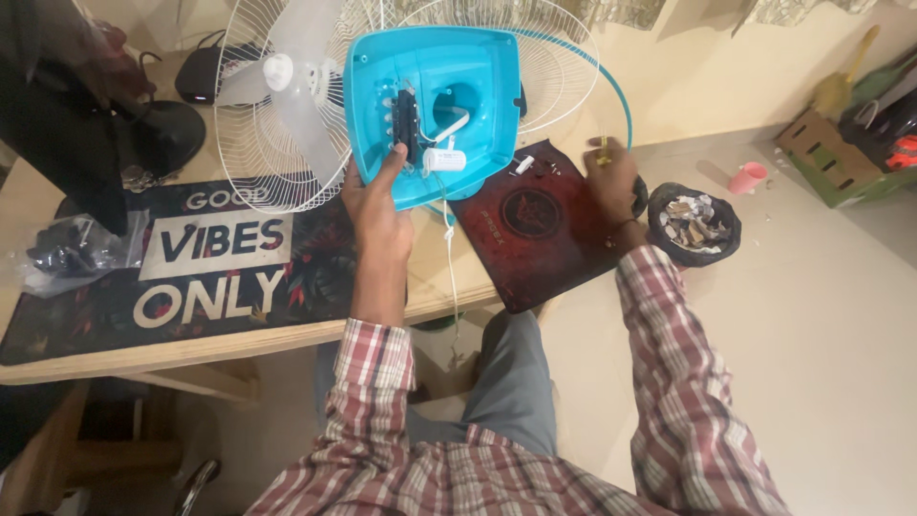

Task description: The person assembles a small blue desk fan by hand. They connect the power cord to the base, attach the fan blades to the motor, and secure the front grill.

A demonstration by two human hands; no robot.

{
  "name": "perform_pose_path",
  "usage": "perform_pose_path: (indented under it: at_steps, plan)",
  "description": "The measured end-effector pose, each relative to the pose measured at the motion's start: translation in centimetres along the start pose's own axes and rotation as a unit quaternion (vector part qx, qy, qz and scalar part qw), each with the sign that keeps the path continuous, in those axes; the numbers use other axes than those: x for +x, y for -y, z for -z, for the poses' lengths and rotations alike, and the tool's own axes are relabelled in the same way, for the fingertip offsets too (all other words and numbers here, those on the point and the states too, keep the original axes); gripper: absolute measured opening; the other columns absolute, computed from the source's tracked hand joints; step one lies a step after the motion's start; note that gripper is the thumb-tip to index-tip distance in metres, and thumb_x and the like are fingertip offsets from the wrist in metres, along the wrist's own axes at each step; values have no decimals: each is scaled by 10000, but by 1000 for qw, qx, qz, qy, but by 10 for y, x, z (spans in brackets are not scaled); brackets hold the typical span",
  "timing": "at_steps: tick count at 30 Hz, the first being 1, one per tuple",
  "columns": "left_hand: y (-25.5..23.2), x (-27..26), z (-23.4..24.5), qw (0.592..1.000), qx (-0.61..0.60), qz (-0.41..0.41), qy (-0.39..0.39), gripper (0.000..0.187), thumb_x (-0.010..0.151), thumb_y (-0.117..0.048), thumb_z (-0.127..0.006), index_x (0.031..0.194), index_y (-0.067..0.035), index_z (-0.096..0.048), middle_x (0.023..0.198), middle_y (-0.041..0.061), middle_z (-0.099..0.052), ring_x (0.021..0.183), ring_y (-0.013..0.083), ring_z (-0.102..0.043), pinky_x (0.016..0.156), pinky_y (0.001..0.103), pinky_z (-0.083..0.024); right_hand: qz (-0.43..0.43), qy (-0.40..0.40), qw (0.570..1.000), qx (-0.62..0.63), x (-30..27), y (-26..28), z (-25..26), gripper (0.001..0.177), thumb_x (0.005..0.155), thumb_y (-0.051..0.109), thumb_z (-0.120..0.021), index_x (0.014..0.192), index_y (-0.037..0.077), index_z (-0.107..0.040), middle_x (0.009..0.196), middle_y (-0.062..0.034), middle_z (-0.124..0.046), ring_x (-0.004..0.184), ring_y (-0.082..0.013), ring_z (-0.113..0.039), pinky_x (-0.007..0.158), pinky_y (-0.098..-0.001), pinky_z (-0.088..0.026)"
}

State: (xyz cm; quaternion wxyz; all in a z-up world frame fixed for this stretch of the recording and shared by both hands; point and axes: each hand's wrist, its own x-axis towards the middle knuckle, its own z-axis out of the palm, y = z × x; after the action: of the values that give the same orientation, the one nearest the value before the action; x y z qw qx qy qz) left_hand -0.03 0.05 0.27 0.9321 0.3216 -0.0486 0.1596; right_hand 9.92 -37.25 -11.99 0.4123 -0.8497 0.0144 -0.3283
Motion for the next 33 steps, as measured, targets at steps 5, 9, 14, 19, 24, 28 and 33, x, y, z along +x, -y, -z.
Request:
perform_pose_path:
  at_steps: [5, 9, 14, 19, 24, 28, 33]
  plan:
    - [3, 0, 2, 1000, 3, -7, -4, 426, 866, 110, -740, 1271, 20, -644, 1145, 85, -695, 1019, 190, -662, 906, 360, -536, 40, -77, 993, 85, -8, -29, 24, 455, 884, 59, -657, 1331, -14, -608, 1080, -188, -678, 894, -319, -683, 769, -416, -565]
    - [7, 2, 6, 1000, -2, -16, -1, 420, 863, 114, -736, 1262, 18, -648, 1158, 88, -704, 1029, 196, -668, 922, 358, -535, 111, -75, 983, -127, -32, -36, 37, 548, 849, 12, -680, 1392, -38, -620, 1045, -245, -655, 959, -390, -649, 849, -448, -538]
    - [7, 4, 3, 1000, 5, -8, -10, 406, 869, 112, -745, 1253, 20, -650, 1155, 88, -700, 1029, 194, -665, 916, 360, -533, 31, -10, 996, -78, -51, -4, 27, 489, 816, 52, -689, 1301, 8, -653, 983, -211, -708, 886, -370, -696, 805, -447, -552]
    - [1, 6, 0, 1000, -8, -12, 8, 396, 870, 109, -741, 1247, 24, -655, 1160, 92, -705, 1032, 195, -668, 924, 358, -534, 49, -5, 995, -86, -49, -11, -4, 371, 836, 52, -704, 1204, 21, -669, 962, -204, -744, 880, -394, -703, 809, -486, -521]
    - [2, 6, 2, 1000, -4, -18, 7, 393, 870, 110, -747, 1244, 26, -658, 1147, 89, -707, 1019, 192, -670, 909, 355, -540, 105, -66, 979, -160, -50, -18, -28, 124, 893, -14, -657, 998, 24, -711, 964, -263, -643, 914, -461, -616, 810, -520, -489]
    - [1, 5, 7, 1000, -10, -11, 14, 379, 869, 97, -749, 1231, 19, -669, 1139, 91, -716, 1013, 192, -677, 909, 352, -546, 111, -55, 974, -191, -56, -9, -34, 77, 897, 6, -645, 938, 22, -708, 944, -244, -630, 925, -465, -584, 818, -538, -473]
    - [1, 5, 8, 999, -22, -10, 22, 362, 858, 87, -760, 1204, 20, -679, 1115, 92, -726, 985, 200, -688, 876, 356, -555, 97, -9, 966, -238, -54, -14, -29, 84, 942, 54, -650, 975, 47, -728, 1020, -237, -639, 1021, -425, -588, 910, -520, -475]
